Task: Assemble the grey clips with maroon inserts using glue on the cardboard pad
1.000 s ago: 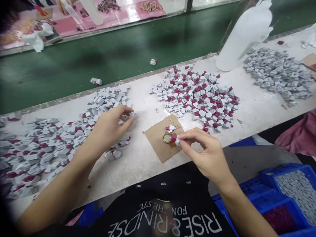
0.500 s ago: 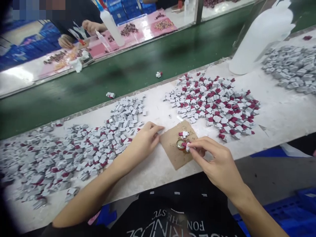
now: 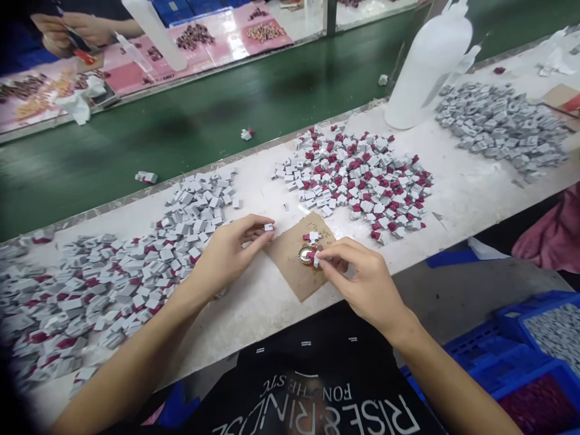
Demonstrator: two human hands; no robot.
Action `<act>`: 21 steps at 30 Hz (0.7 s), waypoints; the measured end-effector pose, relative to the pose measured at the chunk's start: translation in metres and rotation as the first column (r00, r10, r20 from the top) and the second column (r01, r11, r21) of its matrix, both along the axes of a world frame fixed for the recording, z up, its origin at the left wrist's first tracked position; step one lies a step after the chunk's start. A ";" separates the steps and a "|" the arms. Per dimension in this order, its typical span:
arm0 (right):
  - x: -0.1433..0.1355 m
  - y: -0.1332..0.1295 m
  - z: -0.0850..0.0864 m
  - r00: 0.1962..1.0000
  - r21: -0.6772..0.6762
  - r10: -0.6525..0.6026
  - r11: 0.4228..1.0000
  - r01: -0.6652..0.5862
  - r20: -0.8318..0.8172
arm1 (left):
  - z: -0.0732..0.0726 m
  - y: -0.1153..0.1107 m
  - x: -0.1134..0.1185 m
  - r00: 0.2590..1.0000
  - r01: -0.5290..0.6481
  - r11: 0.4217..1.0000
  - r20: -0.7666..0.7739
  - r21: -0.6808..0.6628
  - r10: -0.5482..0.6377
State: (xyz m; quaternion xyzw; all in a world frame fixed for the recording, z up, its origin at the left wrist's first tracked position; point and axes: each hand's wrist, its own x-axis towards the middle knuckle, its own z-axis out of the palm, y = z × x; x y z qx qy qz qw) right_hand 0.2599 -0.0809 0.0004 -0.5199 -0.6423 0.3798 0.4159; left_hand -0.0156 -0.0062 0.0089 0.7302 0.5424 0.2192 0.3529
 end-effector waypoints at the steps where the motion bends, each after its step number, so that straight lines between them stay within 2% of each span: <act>1: 0.000 0.000 0.001 1.000 -0.004 -0.002 1.000 0.002 -0.008 | 0.000 0.000 0.001 0.997 -0.022 0.999 0.070 -0.045 0.026; 5: 0.000 0.008 0.004 0.991 -0.064 -0.064 0.996 0.056 -0.120 | 0.007 0.004 0.009 0.941 -0.050 0.982 0.321 -0.181 0.107; 8: -0.001 0.023 0.005 0.938 -0.136 -0.142 0.985 0.103 -0.315 | 0.018 0.008 0.019 0.896 0.015 0.963 0.432 -0.270 0.107; 11: -0.004 0.039 0.004 0.874 -0.130 -0.196 0.980 0.153 -0.446 | 0.029 0.010 0.031 0.850 0.081 0.942 0.516 -0.325 0.105; 15: -0.011 0.048 0.004 0.883 -0.094 -0.187 0.982 0.162 -0.431 | 0.034 0.012 0.042 0.786 0.123 0.935 0.607 -0.332 0.112; 21: -0.018 0.048 0.003 0.850 -0.118 -0.178 0.984 0.137 -0.496 | 0.027 0.013 0.045 0.729 0.154 0.911 0.666 -0.383 0.157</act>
